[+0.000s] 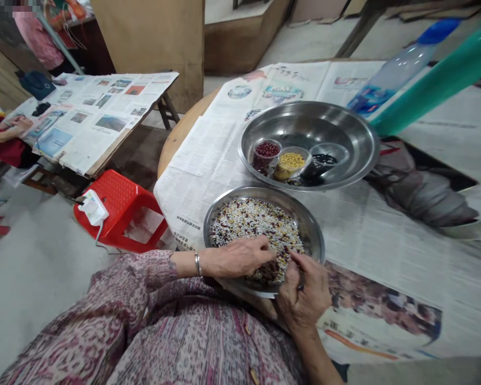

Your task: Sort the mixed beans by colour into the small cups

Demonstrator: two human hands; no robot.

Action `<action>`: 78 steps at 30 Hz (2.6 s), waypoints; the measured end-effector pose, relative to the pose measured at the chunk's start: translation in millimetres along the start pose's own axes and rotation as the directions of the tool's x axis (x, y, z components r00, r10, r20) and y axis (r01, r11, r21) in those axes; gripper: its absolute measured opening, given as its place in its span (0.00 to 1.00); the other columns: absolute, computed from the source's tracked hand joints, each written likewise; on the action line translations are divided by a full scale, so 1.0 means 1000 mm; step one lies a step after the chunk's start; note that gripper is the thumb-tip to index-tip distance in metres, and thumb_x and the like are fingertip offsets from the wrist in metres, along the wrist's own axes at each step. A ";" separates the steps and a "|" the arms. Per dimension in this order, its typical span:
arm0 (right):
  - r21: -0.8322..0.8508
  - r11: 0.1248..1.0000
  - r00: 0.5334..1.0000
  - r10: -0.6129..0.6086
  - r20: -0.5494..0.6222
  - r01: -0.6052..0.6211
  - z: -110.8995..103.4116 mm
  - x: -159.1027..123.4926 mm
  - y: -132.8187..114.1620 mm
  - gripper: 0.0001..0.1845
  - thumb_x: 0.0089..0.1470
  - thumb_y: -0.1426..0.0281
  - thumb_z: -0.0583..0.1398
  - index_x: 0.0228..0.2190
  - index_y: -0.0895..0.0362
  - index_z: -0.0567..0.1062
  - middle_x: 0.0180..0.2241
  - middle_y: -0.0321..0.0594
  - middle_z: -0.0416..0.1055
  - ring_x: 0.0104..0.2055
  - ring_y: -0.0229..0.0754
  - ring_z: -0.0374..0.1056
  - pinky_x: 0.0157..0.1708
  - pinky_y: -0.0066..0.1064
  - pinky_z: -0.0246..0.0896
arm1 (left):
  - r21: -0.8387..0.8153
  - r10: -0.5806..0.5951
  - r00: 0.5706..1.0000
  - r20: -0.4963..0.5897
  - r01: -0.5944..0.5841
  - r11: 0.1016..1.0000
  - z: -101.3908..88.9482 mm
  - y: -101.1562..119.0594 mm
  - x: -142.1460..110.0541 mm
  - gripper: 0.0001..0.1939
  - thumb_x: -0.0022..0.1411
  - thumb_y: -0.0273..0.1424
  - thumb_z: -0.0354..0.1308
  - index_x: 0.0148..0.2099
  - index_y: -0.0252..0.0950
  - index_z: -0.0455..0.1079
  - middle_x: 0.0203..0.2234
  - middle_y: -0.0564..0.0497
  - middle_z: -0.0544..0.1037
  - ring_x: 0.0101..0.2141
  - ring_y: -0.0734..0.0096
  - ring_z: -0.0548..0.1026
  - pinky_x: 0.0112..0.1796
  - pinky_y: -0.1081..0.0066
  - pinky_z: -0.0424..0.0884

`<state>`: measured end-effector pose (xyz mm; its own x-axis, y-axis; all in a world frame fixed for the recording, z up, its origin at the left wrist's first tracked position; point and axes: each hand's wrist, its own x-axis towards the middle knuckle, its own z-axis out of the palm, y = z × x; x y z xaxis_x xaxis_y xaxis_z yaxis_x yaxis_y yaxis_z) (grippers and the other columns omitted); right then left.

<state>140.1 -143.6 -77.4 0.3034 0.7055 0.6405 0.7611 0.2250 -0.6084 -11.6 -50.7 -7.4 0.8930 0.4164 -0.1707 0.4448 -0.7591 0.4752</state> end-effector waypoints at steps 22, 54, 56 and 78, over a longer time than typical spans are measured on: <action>-0.019 1.000 0.999 0.013 -0.029 -0.014 -0.001 0.001 -0.003 0.15 0.59 0.76 0.56 0.47 0.58 0.74 0.40 0.46 0.75 0.43 0.43 0.72 0.44 0.37 0.67 | 0.299 0.320 0.944 0.077 -0.328 0.896 -0.007 -0.014 0.036 0.13 0.63 0.33 0.59 0.49 0.37 0.72 0.49 0.44 0.73 0.49 0.60 0.69 0.44 0.63 0.68; -0.040 0.999 1.000 0.007 0.002 -0.006 -0.002 -0.001 0.001 0.13 0.58 0.75 0.58 0.45 0.60 0.76 0.39 0.46 0.76 0.41 0.43 0.72 0.44 0.39 0.69 | 0.240 -0.119 0.992 0.049 0.104 0.965 -0.012 0.001 -0.053 0.05 0.69 0.29 0.51 0.44 0.37 0.68 0.40 0.47 0.73 0.40 0.66 0.70 0.35 0.69 0.65; -0.036 0.999 1.000 0.010 0.004 -0.010 -0.002 -0.001 0.002 0.13 0.58 0.73 0.57 0.45 0.60 0.76 0.39 0.46 0.76 0.42 0.44 0.72 0.44 0.40 0.68 | 0.267 -0.117 0.992 0.050 0.100 0.958 -0.011 -0.002 -0.058 0.05 0.69 0.29 0.52 0.43 0.37 0.68 0.39 0.47 0.73 0.39 0.65 0.70 0.34 0.69 0.64; -0.018 1.000 1.000 0.025 -0.003 -0.025 -0.001 -0.003 0.002 0.15 0.60 0.73 0.55 0.47 0.57 0.74 0.41 0.46 0.75 0.43 0.44 0.71 0.45 0.38 0.65 | 0.272 0.319 0.947 -0.024 -0.301 0.914 -0.005 -0.011 0.004 0.11 0.68 0.36 0.54 0.49 0.41 0.73 0.51 0.46 0.73 0.50 0.61 0.68 0.48 0.62 0.66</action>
<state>141.1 -146.1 -79.5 0.3244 0.7088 0.6264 0.7636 0.1947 -0.6157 -13.2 -38.5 -9.4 0.9864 0.1642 0.0103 0.1564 -0.9553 0.2509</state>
